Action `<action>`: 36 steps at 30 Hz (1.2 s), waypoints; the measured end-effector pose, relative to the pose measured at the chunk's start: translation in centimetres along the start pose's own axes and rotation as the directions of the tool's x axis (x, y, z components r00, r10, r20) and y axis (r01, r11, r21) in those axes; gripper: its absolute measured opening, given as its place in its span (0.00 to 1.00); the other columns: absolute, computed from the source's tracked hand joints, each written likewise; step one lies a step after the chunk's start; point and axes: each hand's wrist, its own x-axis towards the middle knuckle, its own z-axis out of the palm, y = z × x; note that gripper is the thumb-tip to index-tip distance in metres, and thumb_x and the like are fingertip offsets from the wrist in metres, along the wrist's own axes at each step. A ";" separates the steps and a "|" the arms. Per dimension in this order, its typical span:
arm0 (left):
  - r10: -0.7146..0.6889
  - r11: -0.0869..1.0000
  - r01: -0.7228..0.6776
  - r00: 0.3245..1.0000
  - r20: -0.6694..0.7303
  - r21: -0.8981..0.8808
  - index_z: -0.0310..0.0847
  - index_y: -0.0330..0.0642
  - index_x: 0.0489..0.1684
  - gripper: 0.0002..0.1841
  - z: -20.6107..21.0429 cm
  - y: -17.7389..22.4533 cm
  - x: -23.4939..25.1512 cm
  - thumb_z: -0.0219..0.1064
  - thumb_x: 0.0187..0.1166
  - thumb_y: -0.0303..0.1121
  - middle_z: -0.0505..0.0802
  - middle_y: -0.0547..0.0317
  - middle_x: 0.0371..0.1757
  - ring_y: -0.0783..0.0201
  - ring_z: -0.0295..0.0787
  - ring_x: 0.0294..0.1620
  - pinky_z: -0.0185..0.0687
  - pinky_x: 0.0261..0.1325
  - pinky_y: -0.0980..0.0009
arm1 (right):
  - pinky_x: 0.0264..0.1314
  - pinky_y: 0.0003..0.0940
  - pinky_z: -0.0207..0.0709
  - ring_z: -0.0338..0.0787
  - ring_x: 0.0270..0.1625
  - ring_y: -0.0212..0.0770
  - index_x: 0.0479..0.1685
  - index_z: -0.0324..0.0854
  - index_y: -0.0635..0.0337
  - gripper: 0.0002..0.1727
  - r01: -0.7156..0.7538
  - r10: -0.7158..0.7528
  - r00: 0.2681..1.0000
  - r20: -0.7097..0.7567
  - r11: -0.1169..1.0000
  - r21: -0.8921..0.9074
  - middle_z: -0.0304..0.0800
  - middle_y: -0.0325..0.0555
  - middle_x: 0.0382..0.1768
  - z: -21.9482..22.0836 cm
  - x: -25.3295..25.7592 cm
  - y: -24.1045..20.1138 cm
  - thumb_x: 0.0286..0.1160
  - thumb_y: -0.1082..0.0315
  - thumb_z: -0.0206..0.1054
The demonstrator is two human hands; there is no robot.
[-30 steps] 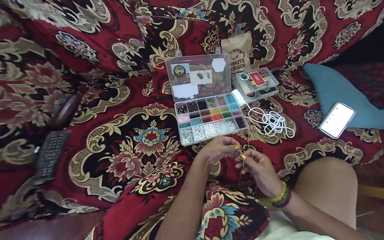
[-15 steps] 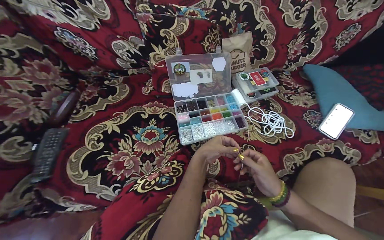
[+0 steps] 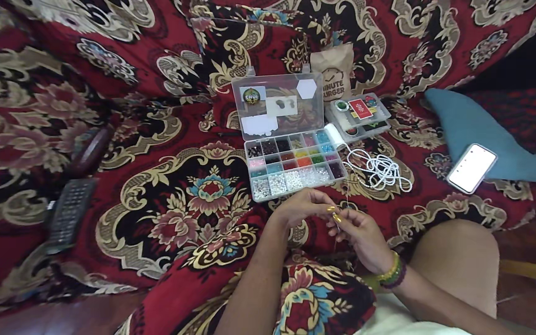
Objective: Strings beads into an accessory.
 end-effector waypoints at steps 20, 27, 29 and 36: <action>0.183 0.722 0.342 0.744 -0.642 0.602 0.91 0.34 0.50 0.10 -2.1 3.6 -2.6 0.67 0.83 0.30 0.94 0.44 0.49 0.50 0.91 0.51 0.83 0.61 0.48 | 0.37 0.27 0.89 0.95 0.35 0.35 0.46 0.82 0.66 0.07 -0.011 0.011 1.000 -0.001 1.000 -0.020 0.96 0.44 0.36 0.0 0.0 -0.1 0.83 0.77 0.58; -0.022 0.401 0.682 0.674 -0.738 0.611 0.91 0.34 0.51 0.15 -2.2 4.1 -2.6 0.65 0.86 0.38 0.92 0.37 0.56 0.38 0.85 0.66 0.68 0.73 0.37 | 0.34 0.25 0.87 0.94 0.33 0.33 0.47 0.82 0.65 0.06 -0.010 0.010 1.000 0.019 1.000 -0.030 0.95 0.43 0.35 0.1 0.1 0.1 0.82 0.76 0.59; -0.043 0.360 0.689 0.685 -0.727 0.629 0.91 0.34 0.52 0.16 -2.2 3.7 -2.2 0.64 0.87 0.39 0.92 0.36 0.57 0.37 0.84 0.67 0.69 0.74 0.38 | 0.34 0.25 0.87 0.94 0.33 0.33 0.46 0.82 0.65 0.06 -0.016 0.016 1.000 0.016 0.999 -0.038 0.95 0.43 0.35 0.1 0.0 0.0 0.82 0.76 0.59; -0.080 0.309 0.703 0.691 -0.719 0.641 0.89 0.33 0.55 0.16 -2.1 3.8 -2.1 0.64 0.87 0.39 0.89 0.34 0.61 0.37 0.81 0.71 0.67 0.75 0.38 | 0.35 0.25 0.87 0.94 0.33 0.33 0.46 0.82 0.65 0.06 -0.012 0.012 1.000 0.021 0.999 -0.031 0.95 0.43 0.35 0.0 0.0 0.2 0.82 0.76 0.59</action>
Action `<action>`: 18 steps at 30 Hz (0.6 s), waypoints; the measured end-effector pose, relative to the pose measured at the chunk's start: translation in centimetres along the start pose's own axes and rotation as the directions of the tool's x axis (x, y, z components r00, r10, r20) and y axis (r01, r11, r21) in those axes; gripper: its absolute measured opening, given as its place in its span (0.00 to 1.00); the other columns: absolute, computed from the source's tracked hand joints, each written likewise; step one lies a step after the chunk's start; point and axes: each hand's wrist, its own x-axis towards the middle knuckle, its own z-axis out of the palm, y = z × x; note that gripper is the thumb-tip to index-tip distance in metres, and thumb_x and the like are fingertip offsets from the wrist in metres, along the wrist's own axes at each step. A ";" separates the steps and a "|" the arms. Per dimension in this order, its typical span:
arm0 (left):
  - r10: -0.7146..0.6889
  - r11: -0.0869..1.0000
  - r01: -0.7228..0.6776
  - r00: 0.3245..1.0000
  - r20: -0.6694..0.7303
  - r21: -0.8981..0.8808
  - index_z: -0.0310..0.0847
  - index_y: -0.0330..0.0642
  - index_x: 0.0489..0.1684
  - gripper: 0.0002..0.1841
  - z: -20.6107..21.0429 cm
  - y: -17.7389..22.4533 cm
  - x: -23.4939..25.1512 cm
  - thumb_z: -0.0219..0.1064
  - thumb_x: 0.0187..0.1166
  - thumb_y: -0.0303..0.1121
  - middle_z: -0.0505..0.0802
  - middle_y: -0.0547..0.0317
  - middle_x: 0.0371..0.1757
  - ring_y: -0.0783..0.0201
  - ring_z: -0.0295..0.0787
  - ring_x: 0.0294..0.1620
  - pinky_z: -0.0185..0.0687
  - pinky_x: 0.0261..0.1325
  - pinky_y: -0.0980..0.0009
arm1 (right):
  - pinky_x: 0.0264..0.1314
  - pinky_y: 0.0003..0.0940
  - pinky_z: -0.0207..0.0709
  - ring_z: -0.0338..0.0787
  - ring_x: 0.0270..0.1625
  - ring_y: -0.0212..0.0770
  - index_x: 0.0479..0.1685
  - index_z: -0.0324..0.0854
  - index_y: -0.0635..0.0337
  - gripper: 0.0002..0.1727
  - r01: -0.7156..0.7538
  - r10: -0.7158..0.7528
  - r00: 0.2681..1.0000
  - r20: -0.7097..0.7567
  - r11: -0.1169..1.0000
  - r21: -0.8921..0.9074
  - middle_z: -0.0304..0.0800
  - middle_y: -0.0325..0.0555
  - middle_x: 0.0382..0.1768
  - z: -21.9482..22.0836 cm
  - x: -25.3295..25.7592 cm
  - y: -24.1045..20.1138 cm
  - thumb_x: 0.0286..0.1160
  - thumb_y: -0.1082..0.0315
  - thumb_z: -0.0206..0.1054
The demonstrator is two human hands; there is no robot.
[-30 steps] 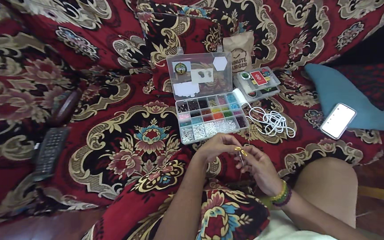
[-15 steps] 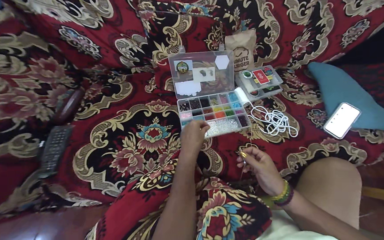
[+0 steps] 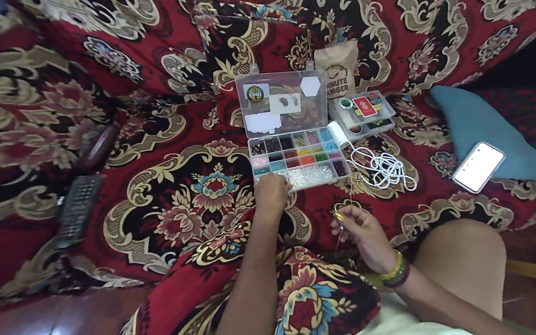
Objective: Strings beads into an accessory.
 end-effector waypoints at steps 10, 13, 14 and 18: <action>0.007 0.999 -0.007 1.000 0.006 -0.043 0.87 0.32 0.55 0.13 0.0 -0.4 0.0 0.68 0.82 0.31 0.89 0.35 0.59 0.37 0.84 0.67 0.72 0.71 0.38 | 0.35 0.25 0.88 0.94 0.34 0.33 0.47 0.82 0.66 0.06 0.002 -0.001 1.000 -0.012 1.000 0.010 0.95 0.44 0.35 0.0 0.1 0.0 0.82 0.76 0.59; 0.050 0.982 -0.060 0.997 -0.056 -0.180 0.86 0.30 0.54 0.13 -0.2 -0.2 -0.3 0.69 0.82 0.31 0.91 0.35 0.56 0.38 0.86 0.63 0.74 0.69 0.40 | 0.35 0.25 0.88 0.94 0.34 0.33 0.46 0.82 0.66 0.06 -0.001 0.001 1.000 -0.018 1.000 0.006 0.94 0.43 0.36 0.0 0.0 -0.1 0.82 0.76 0.59; 0.105 0.948 -0.129 0.990 -0.095 -0.291 0.86 0.29 0.53 0.12 0.0 -0.1 -0.4 0.69 0.81 0.30 0.92 0.36 0.52 0.41 0.88 0.58 0.77 0.67 0.42 | 0.35 0.25 0.88 0.94 0.34 0.33 0.46 0.82 0.66 0.06 0.002 -0.002 1.000 -0.021 1.000 0.010 0.94 0.43 0.35 0.0 0.0 -0.2 0.82 0.76 0.59; 0.386 0.504 -0.224 0.922 -0.014 -0.834 0.83 0.31 0.50 0.07 2.1 1.1 -0.4 0.66 0.80 0.24 0.92 0.58 0.42 0.70 0.89 0.42 0.85 0.52 0.70 | 0.35 0.25 0.88 0.93 0.33 0.32 0.46 0.82 0.65 0.06 0.028 -0.027 0.999 -0.038 0.999 0.023 0.93 0.42 0.34 -0.1 0.0 -0.2 0.82 0.76 0.59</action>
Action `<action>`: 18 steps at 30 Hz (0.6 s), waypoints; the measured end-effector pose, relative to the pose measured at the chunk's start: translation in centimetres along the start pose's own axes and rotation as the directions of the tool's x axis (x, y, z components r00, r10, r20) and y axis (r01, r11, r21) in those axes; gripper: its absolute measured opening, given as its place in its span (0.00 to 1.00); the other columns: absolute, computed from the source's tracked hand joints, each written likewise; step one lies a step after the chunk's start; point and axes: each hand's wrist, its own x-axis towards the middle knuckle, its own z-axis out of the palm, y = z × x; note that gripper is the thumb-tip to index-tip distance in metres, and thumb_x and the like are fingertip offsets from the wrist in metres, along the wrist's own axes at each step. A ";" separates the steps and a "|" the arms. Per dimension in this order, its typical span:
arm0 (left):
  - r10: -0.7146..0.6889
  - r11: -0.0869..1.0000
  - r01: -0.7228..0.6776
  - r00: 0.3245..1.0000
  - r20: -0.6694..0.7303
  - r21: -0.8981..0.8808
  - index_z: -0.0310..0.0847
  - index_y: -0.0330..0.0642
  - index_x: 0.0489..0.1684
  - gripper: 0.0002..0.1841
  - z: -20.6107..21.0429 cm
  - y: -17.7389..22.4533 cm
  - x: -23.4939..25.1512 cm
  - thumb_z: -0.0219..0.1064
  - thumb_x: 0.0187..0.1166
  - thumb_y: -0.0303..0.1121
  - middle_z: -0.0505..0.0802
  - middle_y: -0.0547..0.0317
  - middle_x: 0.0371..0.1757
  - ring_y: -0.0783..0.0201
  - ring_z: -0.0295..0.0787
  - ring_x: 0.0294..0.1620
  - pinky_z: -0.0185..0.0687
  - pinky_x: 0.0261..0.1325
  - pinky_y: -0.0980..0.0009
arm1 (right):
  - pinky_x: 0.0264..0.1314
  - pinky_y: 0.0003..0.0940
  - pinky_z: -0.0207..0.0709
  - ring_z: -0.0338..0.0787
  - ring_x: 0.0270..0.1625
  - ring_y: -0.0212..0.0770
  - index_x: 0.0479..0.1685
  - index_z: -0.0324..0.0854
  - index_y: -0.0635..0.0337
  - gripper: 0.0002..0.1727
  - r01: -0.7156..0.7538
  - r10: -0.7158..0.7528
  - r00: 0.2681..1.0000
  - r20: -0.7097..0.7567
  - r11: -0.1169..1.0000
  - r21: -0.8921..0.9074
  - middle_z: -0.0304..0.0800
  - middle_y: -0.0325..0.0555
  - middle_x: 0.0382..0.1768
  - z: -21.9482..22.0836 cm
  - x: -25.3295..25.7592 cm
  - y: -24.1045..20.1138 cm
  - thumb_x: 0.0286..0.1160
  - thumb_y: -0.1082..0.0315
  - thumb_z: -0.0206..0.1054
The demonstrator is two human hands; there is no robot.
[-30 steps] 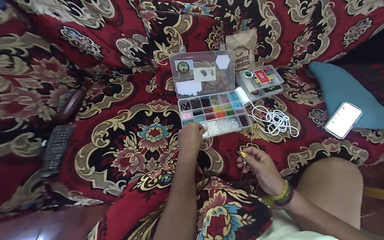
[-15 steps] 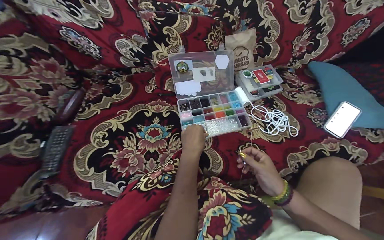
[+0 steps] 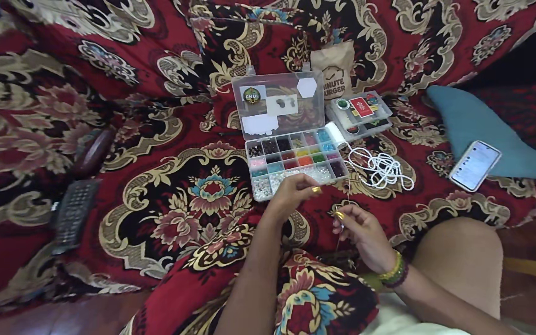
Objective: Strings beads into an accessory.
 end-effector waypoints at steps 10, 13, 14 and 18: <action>-0.119 0.894 0.245 0.937 0.328 -0.375 0.83 0.42 0.41 0.08 2.5 -1.8 0.9 0.59 0.84 0.22 0.94 0.66 0.34 0.72 0.93 0.36 0.90 0.47 0.73 | 0.34 0.26 0.88 0.93 0.31 0.34 0.45 0.82 0.66 0.07 0.015 -0.015 1.000 -0.010 0.999 0.044 0.94 0.45 0.34 -0.1 0.1 0.1 0.83 0.75 0.59; -0.116 0.892 0.252 0.930 0.347 -0.376 0.83 0.42 0.39 0.09 2.5 -1.9 0.9 0.58 0.85 0.22 0.95 0.66 0.34 0.71 0.93 0.36 0.90 0.47 0.72 | 0.34 0.26 0.88 0.94 0.31 0.34 0.43 0.82 0.66 0.06 0.020 -0.020 1.000 -0.011 0.999 0.045 0.94 0.45 0.34 0.0 0.0 0.0 0.82 0.75 0.59; -0.117 0.893 0.252 0.930 0.349 -0.373 0.83 0.42 0.39 0.09 2.5 -1.9 0.9 0.58 0.85 0.22 0.95 0.66 0.34 0.71 0.93 0.36 0.90 0.47 0.72 | 0.34 0.26 0.89 0.94 0.31 0.34 0.43 0.82 0.66 0.06 0.021 -0.020 1.000 -0.011 0.999 0.042 0.95 0.45 0.34 0.0 0.0 0.0 0.81 0.76 0.59; -0.115 0.898 0.246 0.931 0.347 -0.363 0.84 0.42 0.40 0.08 2.5 -1.8 0.8 0.58 0.84 0.22 0.95 0.66 0.34 0.71 0.93 0.36 0.90 0.47 0.72 | 0.35 0.26 0.88 0.94 0.32 0.34 0.42 0.82 0.66 0.06 0.011 -0.010 1.000 -0.013 1.000 0.025 0.94 0.45 0.35 0.0 0.0 -0.1 0.81 0.76 0.59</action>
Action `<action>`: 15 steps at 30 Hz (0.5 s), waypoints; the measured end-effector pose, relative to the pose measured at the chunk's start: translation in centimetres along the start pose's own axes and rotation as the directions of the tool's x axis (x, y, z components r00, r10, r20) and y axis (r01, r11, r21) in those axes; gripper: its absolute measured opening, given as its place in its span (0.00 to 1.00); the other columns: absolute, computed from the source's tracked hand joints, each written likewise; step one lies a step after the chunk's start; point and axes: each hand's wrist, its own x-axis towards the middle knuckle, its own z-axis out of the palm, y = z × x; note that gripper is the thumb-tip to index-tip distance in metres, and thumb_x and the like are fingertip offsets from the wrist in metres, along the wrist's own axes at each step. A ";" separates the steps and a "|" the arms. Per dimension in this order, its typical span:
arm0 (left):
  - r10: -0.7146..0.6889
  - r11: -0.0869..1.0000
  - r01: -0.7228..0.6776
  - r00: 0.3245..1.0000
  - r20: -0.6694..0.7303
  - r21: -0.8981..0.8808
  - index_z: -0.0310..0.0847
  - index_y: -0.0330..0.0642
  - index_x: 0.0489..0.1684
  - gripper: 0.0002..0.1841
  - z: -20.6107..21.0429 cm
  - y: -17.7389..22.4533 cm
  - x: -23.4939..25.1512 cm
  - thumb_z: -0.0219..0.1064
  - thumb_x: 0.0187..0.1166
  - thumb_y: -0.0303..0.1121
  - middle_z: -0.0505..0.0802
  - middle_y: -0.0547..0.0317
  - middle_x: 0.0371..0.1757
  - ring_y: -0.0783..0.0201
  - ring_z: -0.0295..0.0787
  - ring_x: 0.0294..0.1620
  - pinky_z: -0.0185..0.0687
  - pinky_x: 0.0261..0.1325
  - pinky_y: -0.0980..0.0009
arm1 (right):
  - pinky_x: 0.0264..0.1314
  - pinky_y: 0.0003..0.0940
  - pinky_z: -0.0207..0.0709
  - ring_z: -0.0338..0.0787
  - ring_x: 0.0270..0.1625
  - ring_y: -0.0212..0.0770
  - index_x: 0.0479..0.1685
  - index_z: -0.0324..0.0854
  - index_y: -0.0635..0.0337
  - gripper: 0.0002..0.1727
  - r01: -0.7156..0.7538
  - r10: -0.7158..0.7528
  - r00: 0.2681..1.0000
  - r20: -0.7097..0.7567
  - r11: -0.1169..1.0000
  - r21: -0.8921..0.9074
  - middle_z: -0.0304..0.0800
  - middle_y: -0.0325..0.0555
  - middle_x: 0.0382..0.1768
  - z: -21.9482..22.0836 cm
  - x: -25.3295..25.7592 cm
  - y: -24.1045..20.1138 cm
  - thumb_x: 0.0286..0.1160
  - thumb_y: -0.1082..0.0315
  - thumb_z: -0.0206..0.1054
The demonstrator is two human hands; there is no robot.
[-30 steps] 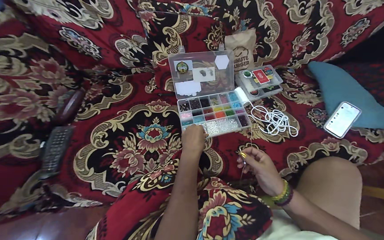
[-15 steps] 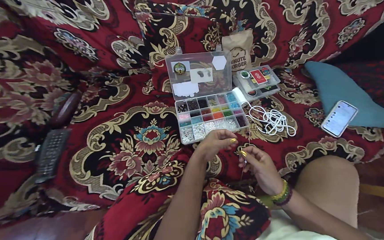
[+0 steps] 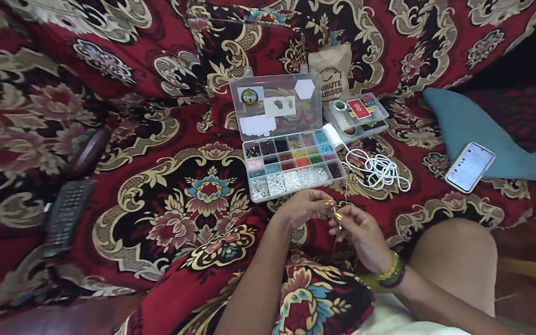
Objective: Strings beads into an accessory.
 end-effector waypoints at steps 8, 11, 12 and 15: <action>0.018 1.000 -0.018 1.000 0.012 -0.020 0.85 0.41 0.42 0.09 -0.2 -0.1 0.1 0.60 0.81 0.20 0.95 0.66 0.35 0.71 0.94 0.37 0.91 0.49 0.71 | 0.34 0.26 0.88 0.94 0.32 0.34 0.43 0.81 0.66 0.06 0.013 -0.013 1.000 -0.001 1.000 -0.022 0.94 0.45 0.35 0.0 0.1 0.0 0.81 0.76 0.59; 0.018 0.999 -0.017 1.000 0.004 -0.036 0.86 0.41 0.41 0.09 -0.2 -0.1 0.1 0.61 0.80 0.19 0.95 0.66 0.34 0.71 0.93 0.36 0.90 0.48 0.72 | 0.34 0.25 0.88 0.94 0.32 0.33 0.42 0.81 0.66 0.06 0.017 -0.017 1.000 -0.004 1.000 -0.017 0.95 0.44 0.35 0.0 0.1 0.0 0.81 0.76 0.59; 0.018 0.999 -0.018 1.000 0.004 -0.037 0.86 0.41 0.41 0.09 -0.2 -0.1 0.0 0.61 0.80 0.18 0.95 0.66 0.34 0.71 0.93 0.36 0.90 0.48 0.72 | 0.34 0.25 0.88 0.94 0.32 0.33 0.42 0.81 0.66 0.06 0.017 -0.017 1.000 -0.006 1.000 -0.016 0.95 0.44 0.35 0.0 0.1 0.1 0.81 0.76 0.59; 0.015 0.999 -0.015 1.000 0.007 -0.037 0.85 0.41 0.40 0.09 -0.2 -0.1 0.0 0.60 0.80 0.18 0.95 0.66 0.33 0.72 0.93 0.35 0.90 0.48 0.73 | 0.34 0.26 0.88 0.94 0.32 0.34 0.42 0.81 0.66 0.06 0.019 -0.019 1.000 -0.007 1.000 -0.009 0.95 0.45 0.35 0.0 0.1 0.1 0.81 0.76 0.59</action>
